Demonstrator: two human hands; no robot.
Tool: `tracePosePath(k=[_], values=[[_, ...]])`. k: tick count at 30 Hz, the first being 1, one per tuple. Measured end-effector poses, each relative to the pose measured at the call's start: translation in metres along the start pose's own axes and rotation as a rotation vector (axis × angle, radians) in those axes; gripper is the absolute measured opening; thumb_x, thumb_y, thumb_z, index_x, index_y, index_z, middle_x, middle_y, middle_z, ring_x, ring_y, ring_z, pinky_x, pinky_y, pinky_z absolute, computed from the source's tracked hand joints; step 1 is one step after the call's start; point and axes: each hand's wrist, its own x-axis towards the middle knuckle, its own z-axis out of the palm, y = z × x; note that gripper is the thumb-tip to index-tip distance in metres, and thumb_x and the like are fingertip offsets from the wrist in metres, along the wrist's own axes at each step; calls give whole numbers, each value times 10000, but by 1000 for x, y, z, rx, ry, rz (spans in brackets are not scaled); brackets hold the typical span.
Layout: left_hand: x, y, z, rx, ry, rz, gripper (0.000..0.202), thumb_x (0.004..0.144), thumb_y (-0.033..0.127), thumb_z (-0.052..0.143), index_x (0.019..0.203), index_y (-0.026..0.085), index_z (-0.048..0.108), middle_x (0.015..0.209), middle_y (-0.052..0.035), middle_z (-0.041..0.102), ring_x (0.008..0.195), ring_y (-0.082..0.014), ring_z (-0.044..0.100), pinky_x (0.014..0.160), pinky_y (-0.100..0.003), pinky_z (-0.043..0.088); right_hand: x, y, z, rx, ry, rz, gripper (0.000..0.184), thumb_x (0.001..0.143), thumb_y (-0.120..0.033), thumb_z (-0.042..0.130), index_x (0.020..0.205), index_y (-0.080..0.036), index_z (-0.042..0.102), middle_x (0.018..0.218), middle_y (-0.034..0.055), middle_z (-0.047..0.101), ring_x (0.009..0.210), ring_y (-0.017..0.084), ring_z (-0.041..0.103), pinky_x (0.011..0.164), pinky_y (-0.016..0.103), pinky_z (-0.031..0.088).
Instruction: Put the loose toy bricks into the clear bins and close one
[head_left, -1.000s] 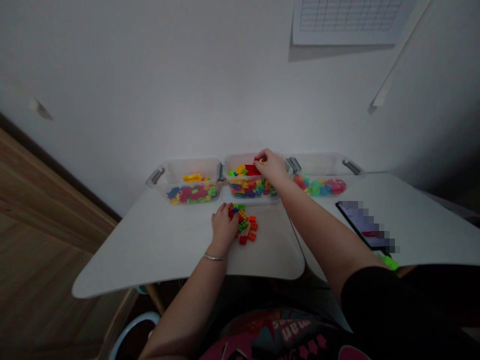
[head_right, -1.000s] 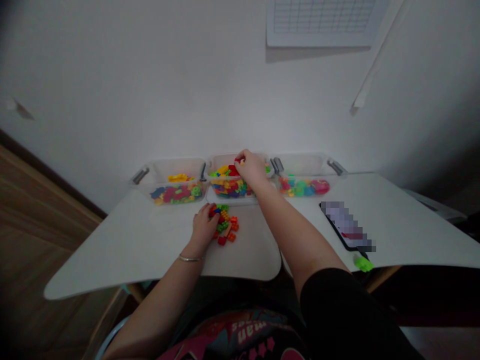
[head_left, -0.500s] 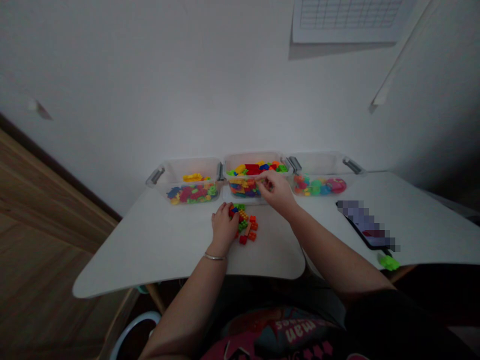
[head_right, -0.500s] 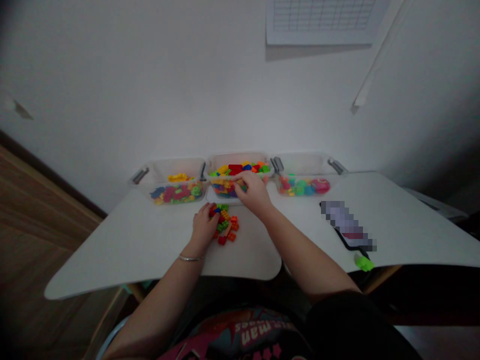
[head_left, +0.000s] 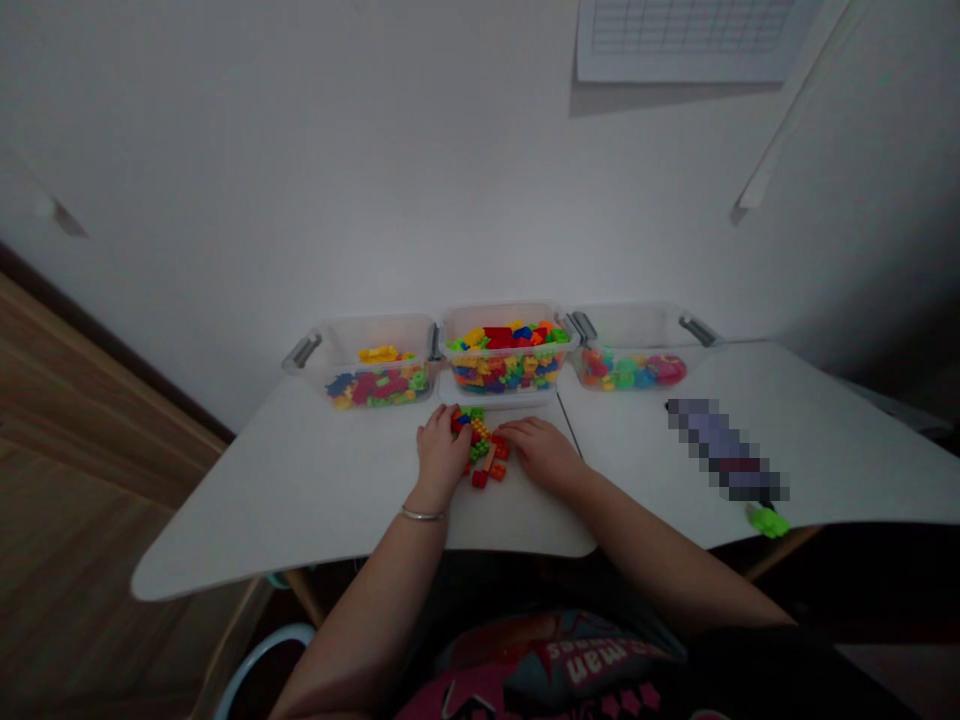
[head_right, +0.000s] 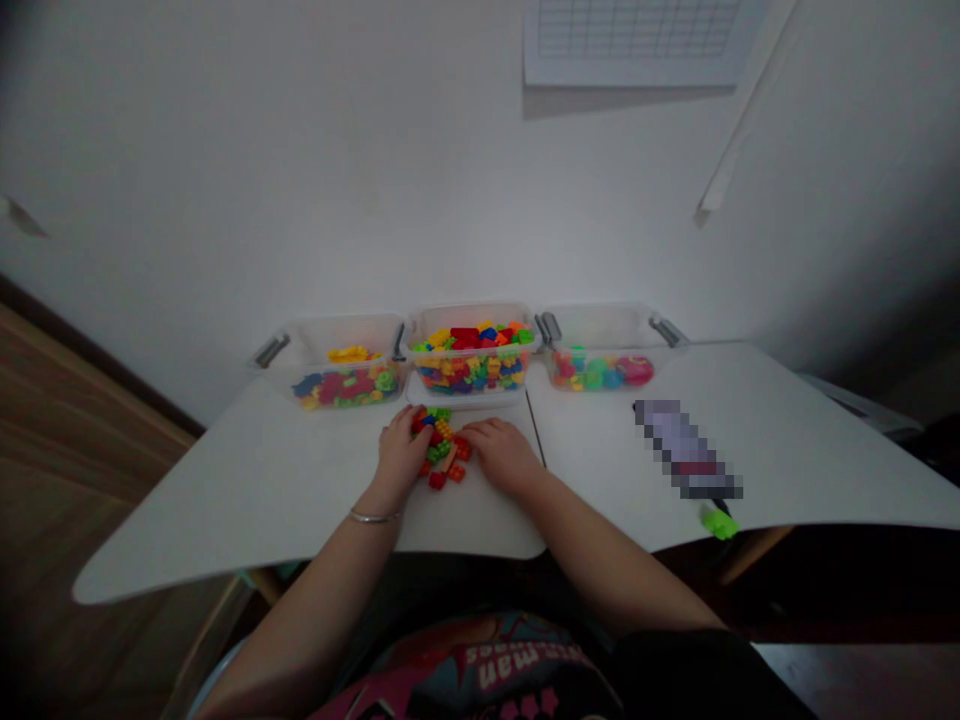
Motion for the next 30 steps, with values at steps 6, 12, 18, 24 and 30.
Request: tracePosePath(k=[6, 12, 18, 24, 30], values=[[-1, 1, 0, -23, 8, -10, 448, 865, 274, 489, 1292, 157, 554, 1414, -138, 513, 1331, -246, 450, 1141, -451, 292, 1, -1, -4, -52, 38, 91, 421, 824, -57, 496, 1196, -191, 641, 1239, 77, 655, 1097, 251, 583, 990, 438, 470], [1, 0, 0, -21, -4, -16, 455, 861, 271, 490, 1294, 148, 558, 1411, -144, 514, 1330, -257, 452, 1138, -457, 296, 1, 1, -4, -60, 33, 74, 481, 841, -59, 492, 1276, -232, 600, 1339, 61, 595, 1143, 234, 567, 998, 420, 465], [0, -1, 1, -22, 14, 6, 457, 857, 264, 499, 1294, 147, 557, 1405, -146, 520, 1328, -258, 455, 1131, -453, 311, 3, 2, -2, -87, 24, 145, 305, 895, -149, 508, 1144, -211, 673, 1112, 76, 687, 1038, 226, 585, 936, 376, 472], [1, -1, 0, -37, 8, -4, 457, 858, 261, 503, 1295, 143, 560, 1400, -153, 522, 1324, -266, 460, 1132, -468, 308, 5, 7, -15, 39, 237, 281, 193, 826, -229, 592, 1002, -187, 660, 962, 85, 681, 897, 221, 593, 834, 353, 482], [2, 0, -2, -43, -12, -8, 458, 860, 259, 494, 1297, 139, 559, 1399, -155, 524, 1330, -261, 455, 1132, -461, 308, 41, 27, -54, 253, 674, 359, 230, 757, -319, 622, 943, -185, 609, 802, 31, 626, 728, 174, 563, 685, 302, 460]])
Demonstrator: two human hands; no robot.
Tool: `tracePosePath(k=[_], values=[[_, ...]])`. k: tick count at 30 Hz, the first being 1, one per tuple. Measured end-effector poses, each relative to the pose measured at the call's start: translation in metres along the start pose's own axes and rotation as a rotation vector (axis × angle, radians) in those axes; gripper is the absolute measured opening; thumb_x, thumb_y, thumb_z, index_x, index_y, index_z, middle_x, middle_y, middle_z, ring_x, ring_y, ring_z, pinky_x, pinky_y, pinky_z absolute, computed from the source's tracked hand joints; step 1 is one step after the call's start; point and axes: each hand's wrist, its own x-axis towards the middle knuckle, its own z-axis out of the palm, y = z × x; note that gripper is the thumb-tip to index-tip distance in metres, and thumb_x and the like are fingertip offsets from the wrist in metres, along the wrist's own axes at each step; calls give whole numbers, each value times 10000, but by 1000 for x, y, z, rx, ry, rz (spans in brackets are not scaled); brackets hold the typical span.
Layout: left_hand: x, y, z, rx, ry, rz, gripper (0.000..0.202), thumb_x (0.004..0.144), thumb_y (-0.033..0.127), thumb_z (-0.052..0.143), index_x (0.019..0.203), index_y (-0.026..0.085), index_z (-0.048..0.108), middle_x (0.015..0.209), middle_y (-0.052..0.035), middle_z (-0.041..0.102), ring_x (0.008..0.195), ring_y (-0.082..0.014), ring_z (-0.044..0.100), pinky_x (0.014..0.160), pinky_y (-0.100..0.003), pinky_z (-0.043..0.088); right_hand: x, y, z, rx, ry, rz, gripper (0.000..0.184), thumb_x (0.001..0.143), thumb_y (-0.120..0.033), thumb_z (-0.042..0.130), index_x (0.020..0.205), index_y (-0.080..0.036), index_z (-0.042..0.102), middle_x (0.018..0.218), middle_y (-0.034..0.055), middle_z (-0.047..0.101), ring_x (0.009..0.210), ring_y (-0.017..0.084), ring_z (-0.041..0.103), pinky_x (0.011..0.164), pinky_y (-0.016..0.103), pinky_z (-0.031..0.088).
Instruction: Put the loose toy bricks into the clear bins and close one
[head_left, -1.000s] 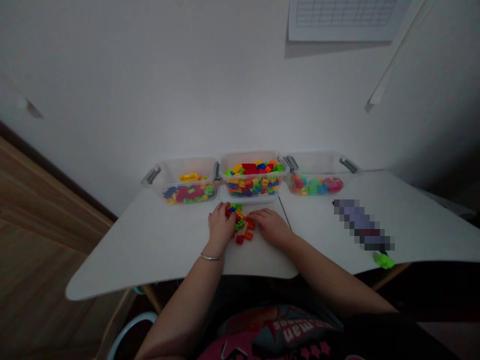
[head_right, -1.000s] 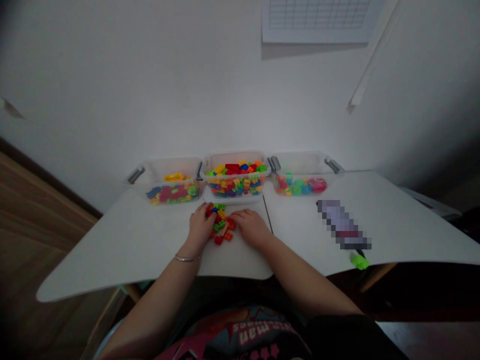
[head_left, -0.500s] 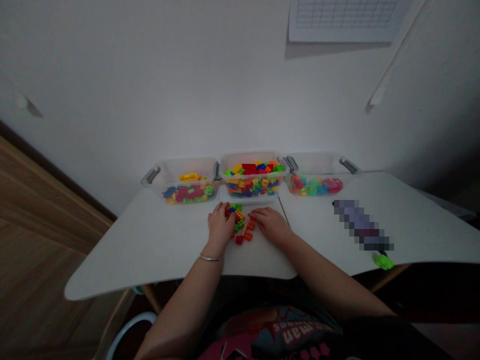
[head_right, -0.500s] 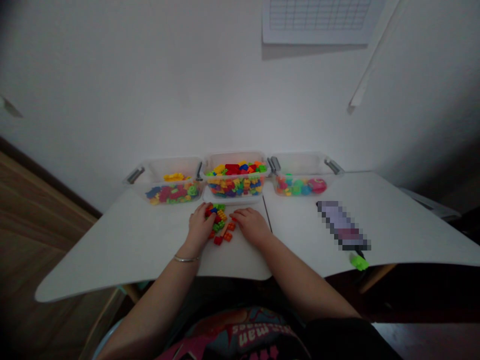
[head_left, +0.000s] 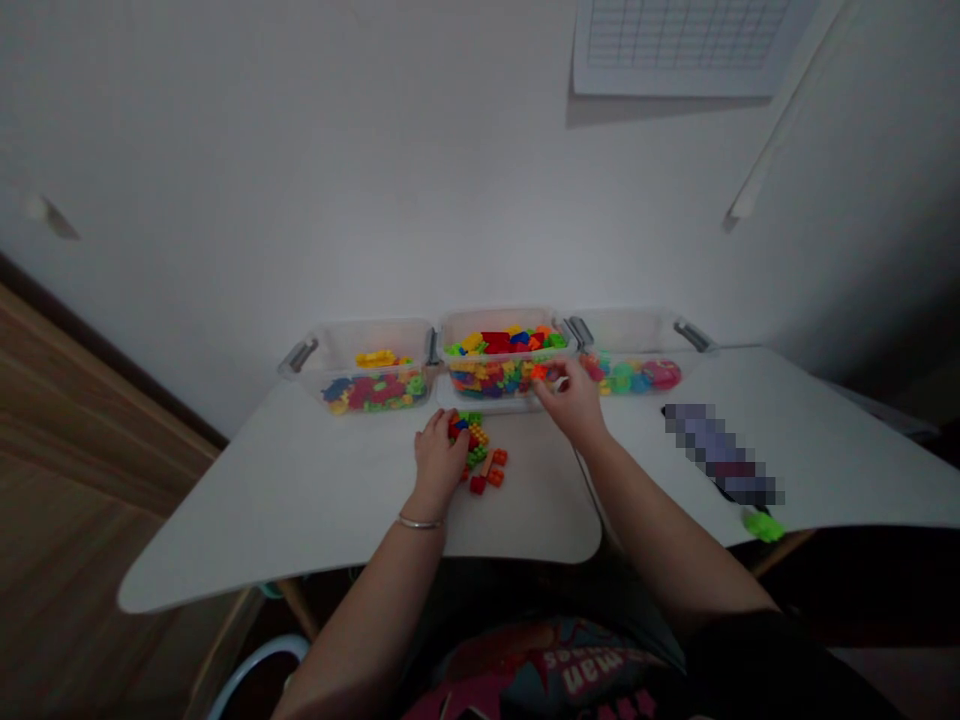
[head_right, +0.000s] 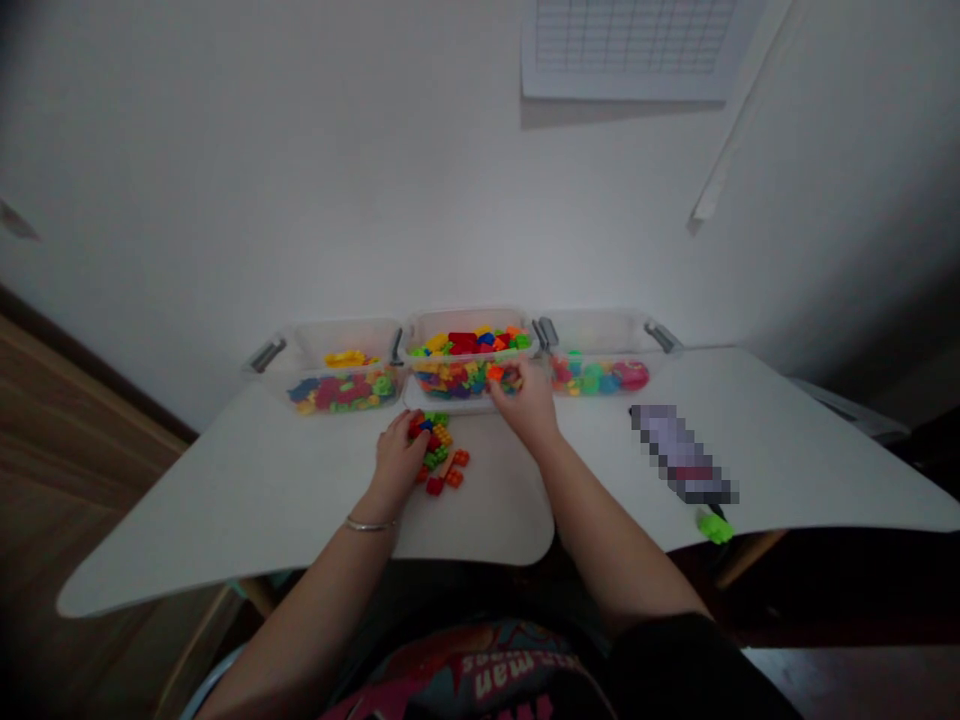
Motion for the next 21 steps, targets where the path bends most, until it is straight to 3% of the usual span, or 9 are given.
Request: tracePosePath(k=[5, 10, 17, 21], values=[[-1, 0, 0, -12, 6, -13, 452, 857, 261, 502, 1292, 151, 560, 1404, -146, 522, 1328, -262, 457, 1135, -467, 303, 61, -3, -3, 85, 107, 31, 263, 793, -356, 610, 983, -173, 604, 942, 61, 666, 779, 160, 570, 716, 301, 462], [-1, -1, -1, -18, 9, -4, 437, 855, 258, 507, 1273, 151, 572, 1388, -146, 537, 1323, -259, 465, 1126, -447, 322, 105, -3, 2, -164, -4, 154, 229, 803, -383, 625, 960, -220, 657, 952, 44, 715, 792, 187, 588, 798, 381, 456], [-2, -2, 1, -17, 24, 10, 427, 856, 255, 507, 1267, 159, 573, 1386, -142, 541, 1322, -256, 465, 1126, -456, 321, 120, 1, 14, -474, -230, 228, 189, 758, -343, 663, 895, -231, 728, 946, 121, 713, 1020, 346, 606, 938, 566, 366], [-2, -3, 2, -19, 19, 6, 431, 857, 259, 505, 1270, 157, 572, 1390, -145, 536, 1319, -262, 467, 1124, -474, 319, 115, 5, 13, -417, -191, 199, 223, 757, -302, 635, 953, -238, 722, 965, 112, 720, 1009, 341, 611, 944, 574, 367]])
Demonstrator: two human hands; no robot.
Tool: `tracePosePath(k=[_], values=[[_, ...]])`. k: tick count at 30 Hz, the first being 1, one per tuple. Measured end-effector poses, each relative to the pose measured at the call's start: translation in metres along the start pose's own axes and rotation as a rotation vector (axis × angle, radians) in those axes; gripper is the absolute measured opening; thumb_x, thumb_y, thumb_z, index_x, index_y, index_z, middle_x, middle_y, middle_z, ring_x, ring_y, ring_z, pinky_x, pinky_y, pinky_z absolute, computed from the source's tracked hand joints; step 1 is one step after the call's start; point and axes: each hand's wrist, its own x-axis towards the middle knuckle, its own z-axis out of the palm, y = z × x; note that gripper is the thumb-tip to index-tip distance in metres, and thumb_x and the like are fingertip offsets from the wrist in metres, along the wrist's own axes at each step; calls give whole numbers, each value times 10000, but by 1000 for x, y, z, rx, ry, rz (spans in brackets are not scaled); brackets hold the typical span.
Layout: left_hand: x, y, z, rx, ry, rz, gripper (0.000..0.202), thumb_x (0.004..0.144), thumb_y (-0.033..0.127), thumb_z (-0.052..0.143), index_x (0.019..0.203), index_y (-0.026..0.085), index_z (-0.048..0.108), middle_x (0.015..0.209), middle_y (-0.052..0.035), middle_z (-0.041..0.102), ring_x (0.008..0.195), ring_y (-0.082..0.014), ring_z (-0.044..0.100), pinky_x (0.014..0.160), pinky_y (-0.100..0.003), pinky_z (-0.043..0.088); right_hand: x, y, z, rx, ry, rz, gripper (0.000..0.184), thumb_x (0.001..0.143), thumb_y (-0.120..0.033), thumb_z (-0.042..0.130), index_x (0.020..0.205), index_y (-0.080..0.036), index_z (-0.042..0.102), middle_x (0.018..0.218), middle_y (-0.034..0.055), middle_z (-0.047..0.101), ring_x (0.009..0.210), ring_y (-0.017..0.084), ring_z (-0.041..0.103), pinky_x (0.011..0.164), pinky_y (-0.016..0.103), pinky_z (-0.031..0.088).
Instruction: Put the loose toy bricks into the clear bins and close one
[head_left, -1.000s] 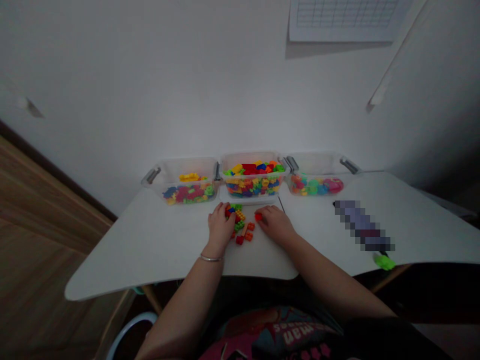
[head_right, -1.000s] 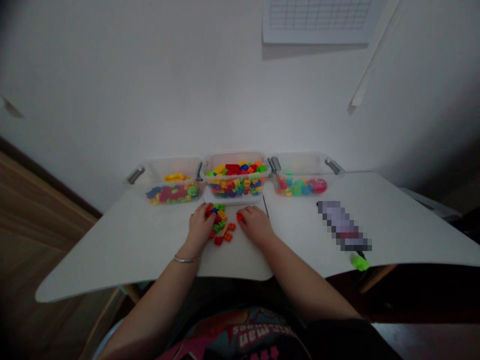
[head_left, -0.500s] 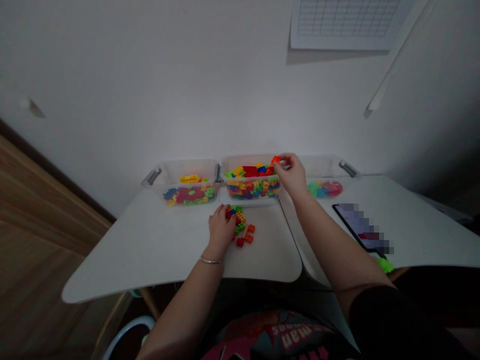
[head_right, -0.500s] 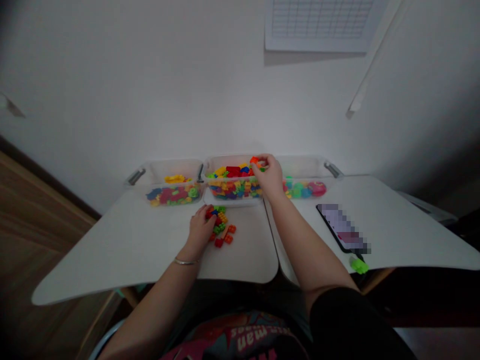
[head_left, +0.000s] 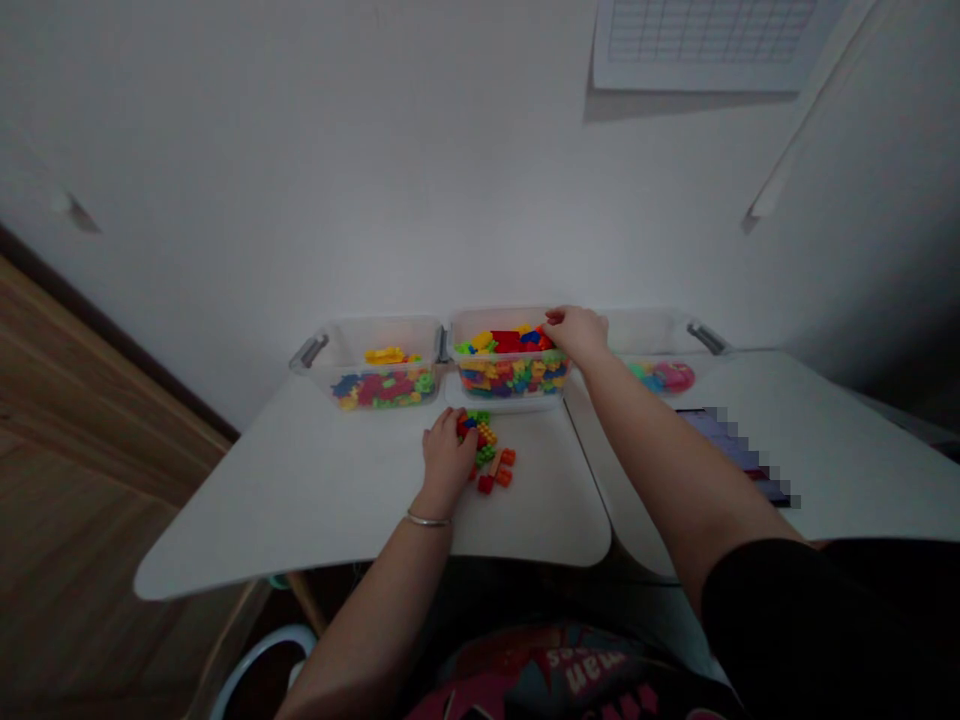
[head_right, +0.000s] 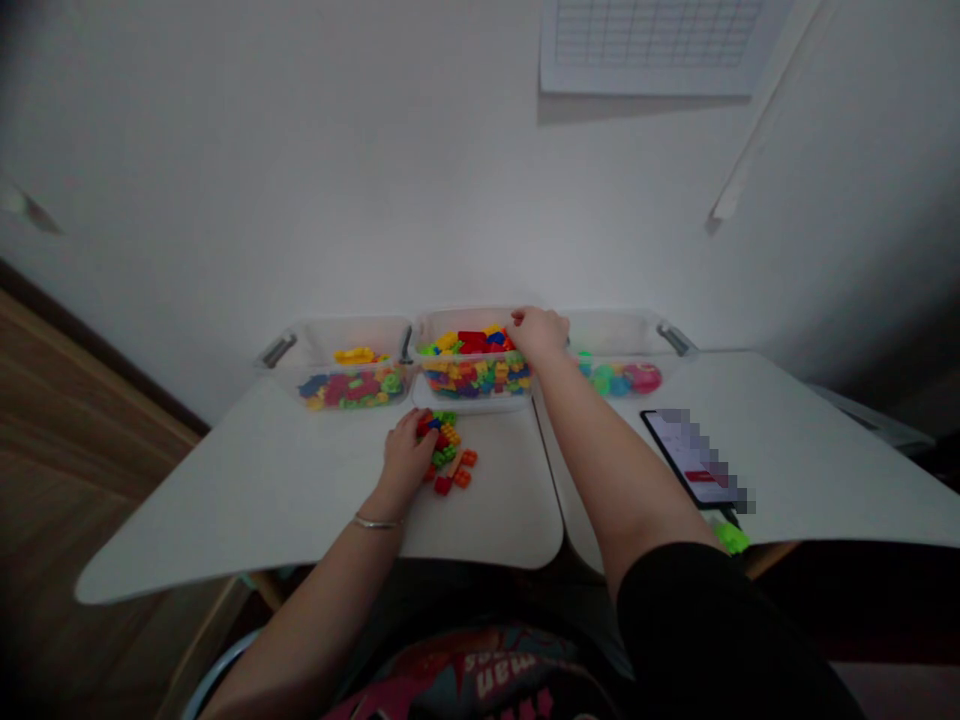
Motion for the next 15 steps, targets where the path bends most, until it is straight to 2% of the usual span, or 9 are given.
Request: tracePosePath(k=[4, 6, 8, 10, 13, 15], values=[[0, 0, 0, -18, 1, -6, 444, 855, 257, 503, 1280, 145, 566, 1398, -149, 528, 1327, -263, 457, 1132, -478, 308, -26, 4, -1, 174, 228, -132, 299, 835, -301, 505, 1072, -229, 672, 1071, 97, 700, 1023, 291, 595, 963, 523, 384], [1, -1, 0, -25, 1, -12, 448, 855, 252, 501, 1285, 142, 562, 1398, -148, 528, 1331, -260, 452, 1138, -477, 300, -51, 4, 1, 250, 347, -221, 299, 841, -274, 477, 1072, -208, 654, 1102, 103, 680, 1069, 274, 567, 981, 485, 387], [0, 0, 0, -24, 4, -12, 446, 855, 253, 500, 1284, 146, 560, 1394, -146, 532, 1330, -258, 453, 1139, -475, 299, -81, 2, 8, 328, 374, -306, 271, 831, -246, 476, 1035, -201, 648, 1071, 100, 680, 1056, 257, 568, 974, 453, 403], [0, 0, 0, -19, 12, -6, 441, 851, 255, 505, 1277, 154, 562, 1388, -144, 538, 1329, -259, 456, 1138, -475, 304, -113, -1, 19, 390, 284, -356, 246, 829, -224, 469, 991, -205, 654, 992, 89, 686, 987, 245, 587, 927, 427, 436], [1, -1, 3, -29, 32, -2, 437, 843, 248, 505, 1264, 153, 568, 1376, -143, 547, 1320, -261, 466, 1136, -462, 319, -152, -5, 38, 408, -40, -430, 249, 815, -191, 504, 997, -216, 672, 1048, 85, 688, 1031, 247, 587, 964, 432, 423], [3, -4, 4, -64, 51, -10, 439, 837, 218, 484, 1261, 149, 570, 1361, -138, 560, 1309, -248, 479, 1132, -436, 338, -168, -4, 48, 360, -197, -431, 286, 796, -156, 529, 1029, -226, 678, 1101, 80, 681, 1076, 248, 572, 996, 435, 406]])
